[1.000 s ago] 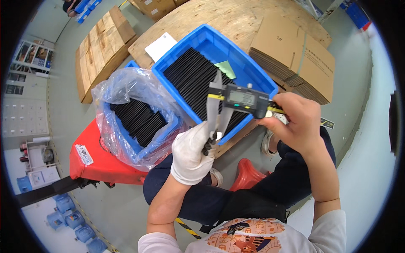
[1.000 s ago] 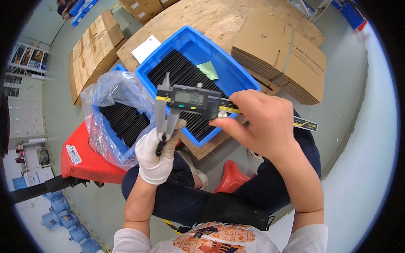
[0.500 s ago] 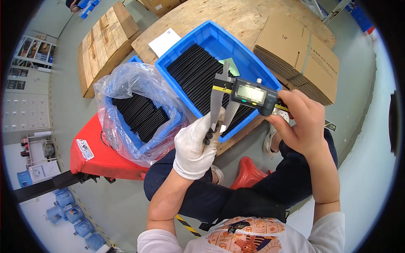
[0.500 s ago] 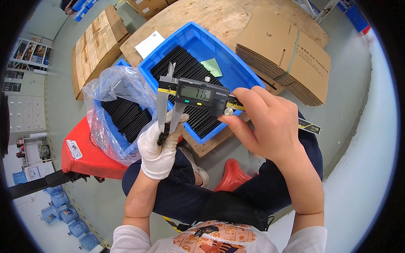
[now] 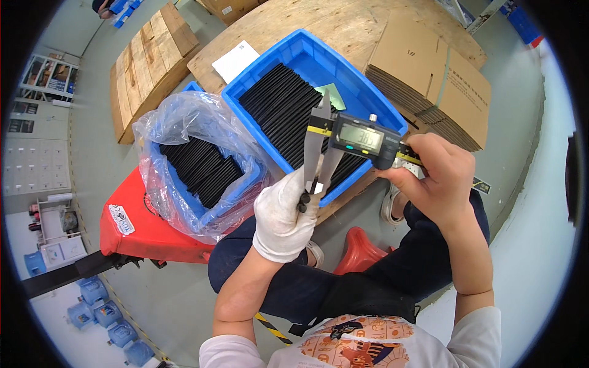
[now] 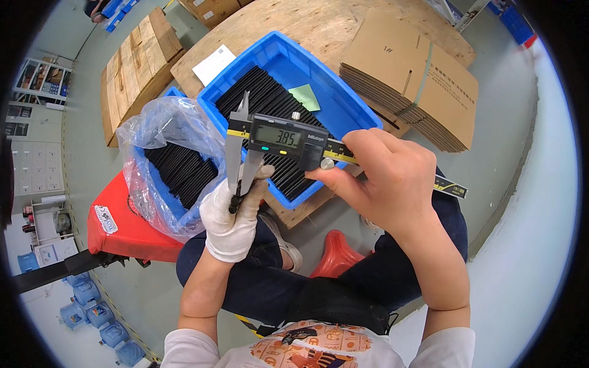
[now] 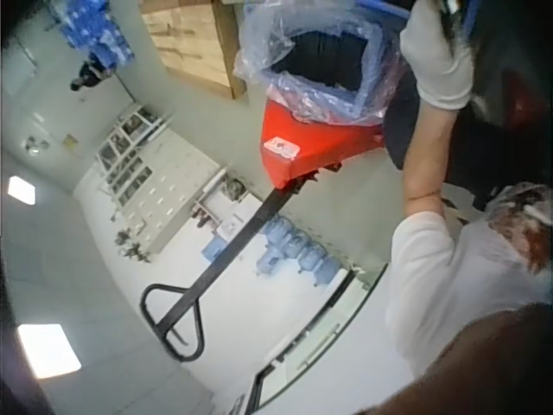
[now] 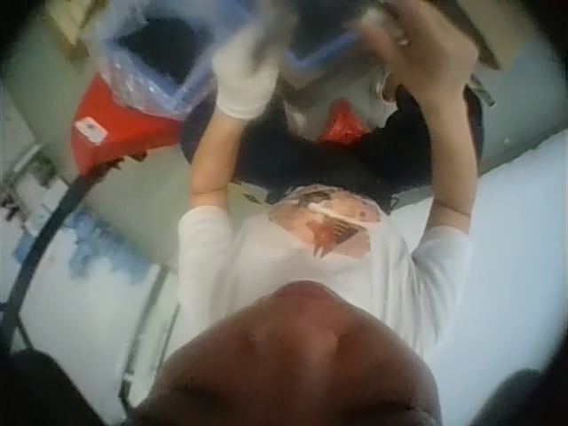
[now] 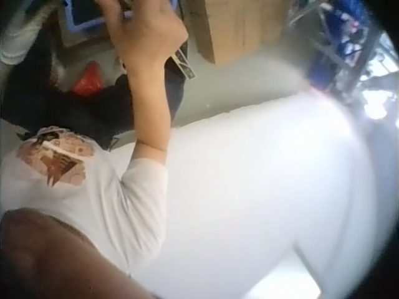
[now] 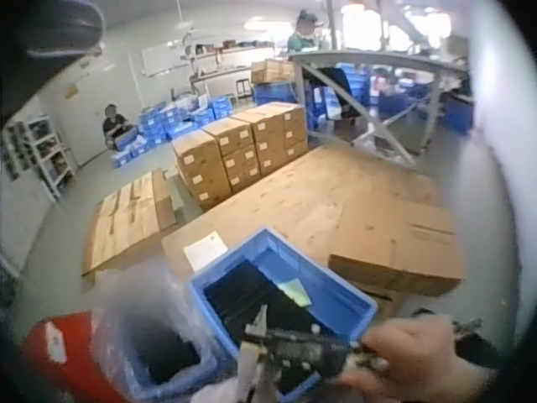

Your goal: The person measures the dimensions of several black metal components by taking them from a plastic-lined bin, using a digital caliper, and then placing them into a blue bin after inspection.

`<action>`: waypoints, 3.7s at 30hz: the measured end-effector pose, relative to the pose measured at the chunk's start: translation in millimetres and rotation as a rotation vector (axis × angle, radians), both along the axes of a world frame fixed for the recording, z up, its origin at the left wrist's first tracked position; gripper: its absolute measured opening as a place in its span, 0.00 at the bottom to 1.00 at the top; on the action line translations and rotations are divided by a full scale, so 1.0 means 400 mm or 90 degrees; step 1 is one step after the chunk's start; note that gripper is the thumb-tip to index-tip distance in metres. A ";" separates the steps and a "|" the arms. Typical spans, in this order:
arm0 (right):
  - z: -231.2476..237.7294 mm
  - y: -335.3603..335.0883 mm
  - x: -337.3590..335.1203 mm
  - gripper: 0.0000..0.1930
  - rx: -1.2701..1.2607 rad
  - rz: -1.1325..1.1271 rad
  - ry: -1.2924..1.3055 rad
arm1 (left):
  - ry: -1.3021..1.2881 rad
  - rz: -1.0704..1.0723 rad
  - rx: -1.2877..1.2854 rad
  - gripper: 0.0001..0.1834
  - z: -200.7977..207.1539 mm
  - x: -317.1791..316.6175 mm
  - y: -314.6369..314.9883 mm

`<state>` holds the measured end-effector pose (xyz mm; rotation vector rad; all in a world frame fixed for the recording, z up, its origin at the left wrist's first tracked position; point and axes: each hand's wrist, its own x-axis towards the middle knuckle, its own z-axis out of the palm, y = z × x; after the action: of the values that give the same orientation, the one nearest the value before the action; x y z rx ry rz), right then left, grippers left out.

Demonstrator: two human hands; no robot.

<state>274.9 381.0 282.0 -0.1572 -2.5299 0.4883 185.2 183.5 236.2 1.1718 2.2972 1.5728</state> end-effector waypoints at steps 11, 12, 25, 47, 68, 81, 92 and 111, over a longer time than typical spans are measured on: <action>-0.003 0.000 0.003 0.21 -0.011 0.007 -0.036 | 0.090 0.009 0.055 0.19 -0.010 -0.005 0.009; -0.004 0.002 0.001 0.20 0.003 0.013 -0.032 | 0.042 0.006 0.028 0.16 -0.003 0.000 0.008; 0.005 0.001 0.005 0.16 -0.002 0.067 -0.039 | -0.067 -0.099 0.017 0.18 -0.005 -0.008 0.007; 0.021 0.020 0.014 0.18 0.058 0.090 -0.061 | -0.352 -0.296 -0.036 0.12 0.042 -0.009 -0.004; 0.026 0.028 0.016 0.19 0.119 0.091 -0.020 | -0.453 -0.328 -0.121 0.12 0.065 -0.020 -0.005; 0.015 0.017 0.020 0.16 0.029 0.084 -0.063 | -0.377 -0.257 -0.110 0.11 0.053 -0.008 -0.001; 0.000 -0.014 0.008 0.15 -0.028 0.057 -0.071 | -0.156 -0.046 -0.005 0.13 -0.019 -0.006 0.005; -0.015 -0.019 0.002 0.17 -0.017 0.016 -0.056 | -0.142 -0.021 0.053 0.10 -0.012 0.005 0.016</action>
<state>275.8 373.3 276.2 -0.1600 -2.6155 0.5366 187.1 189.9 231.5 0.9901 2.0802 1.7069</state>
